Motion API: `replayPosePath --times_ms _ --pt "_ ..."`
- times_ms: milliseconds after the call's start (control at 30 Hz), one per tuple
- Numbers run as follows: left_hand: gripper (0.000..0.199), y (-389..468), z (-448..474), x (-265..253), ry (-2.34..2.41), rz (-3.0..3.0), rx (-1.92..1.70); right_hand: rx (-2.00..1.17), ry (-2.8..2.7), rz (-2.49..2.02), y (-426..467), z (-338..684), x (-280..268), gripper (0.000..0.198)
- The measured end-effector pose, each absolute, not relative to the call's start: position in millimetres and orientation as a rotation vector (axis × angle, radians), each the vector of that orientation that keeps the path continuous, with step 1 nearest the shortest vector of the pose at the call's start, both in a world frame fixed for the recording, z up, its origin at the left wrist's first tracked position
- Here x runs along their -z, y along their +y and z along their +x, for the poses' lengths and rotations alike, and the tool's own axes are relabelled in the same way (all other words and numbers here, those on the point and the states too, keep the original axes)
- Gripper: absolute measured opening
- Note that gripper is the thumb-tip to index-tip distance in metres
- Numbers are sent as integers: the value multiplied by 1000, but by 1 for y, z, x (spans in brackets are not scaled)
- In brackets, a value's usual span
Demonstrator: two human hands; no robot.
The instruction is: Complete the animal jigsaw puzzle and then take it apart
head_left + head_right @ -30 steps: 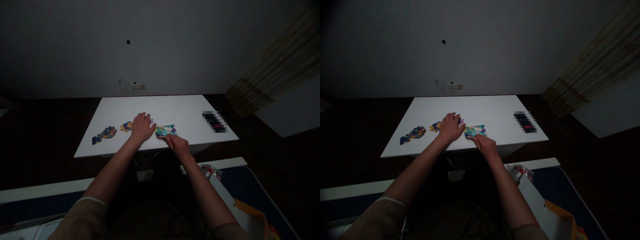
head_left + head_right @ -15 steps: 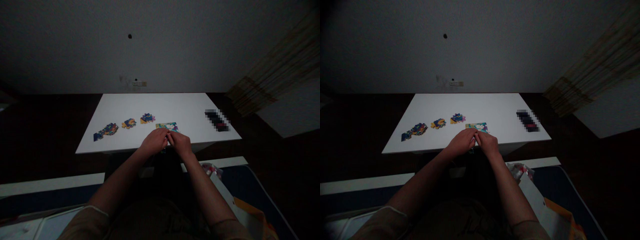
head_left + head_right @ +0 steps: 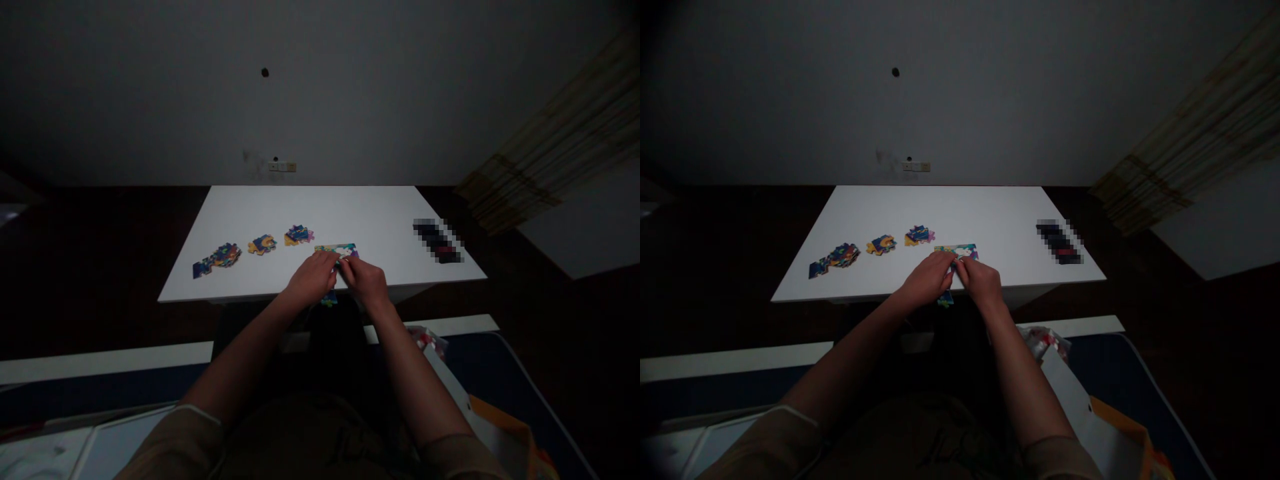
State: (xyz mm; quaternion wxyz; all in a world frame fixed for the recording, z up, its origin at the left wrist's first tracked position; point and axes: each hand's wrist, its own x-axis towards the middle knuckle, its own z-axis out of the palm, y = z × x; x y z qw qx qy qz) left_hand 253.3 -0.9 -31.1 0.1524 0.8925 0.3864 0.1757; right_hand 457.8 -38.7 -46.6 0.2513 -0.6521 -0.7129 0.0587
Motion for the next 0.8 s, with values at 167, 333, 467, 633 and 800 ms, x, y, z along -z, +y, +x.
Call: replayPosePath --times_ms 167,333,467,633,800 --pt "49 1 254 34 1158 2566 -542 -176 -1811 -1817 -31 460 35 44" --pt "49 4 255 38 1207 2542 -556 -189 -1708 -1861 -16 460 28 44" --pt "51 6 255 37 1226 2570 -496 -212 -1705 -1849 -6 458 27 44" --pt "52 12 248 34 1196 2613 -382 -255 -1752 -1847 -3 457 27 40" --pt "48 18 243 33 1182 2608 -370 -293 -1814 -1840 -2 457 30 36"
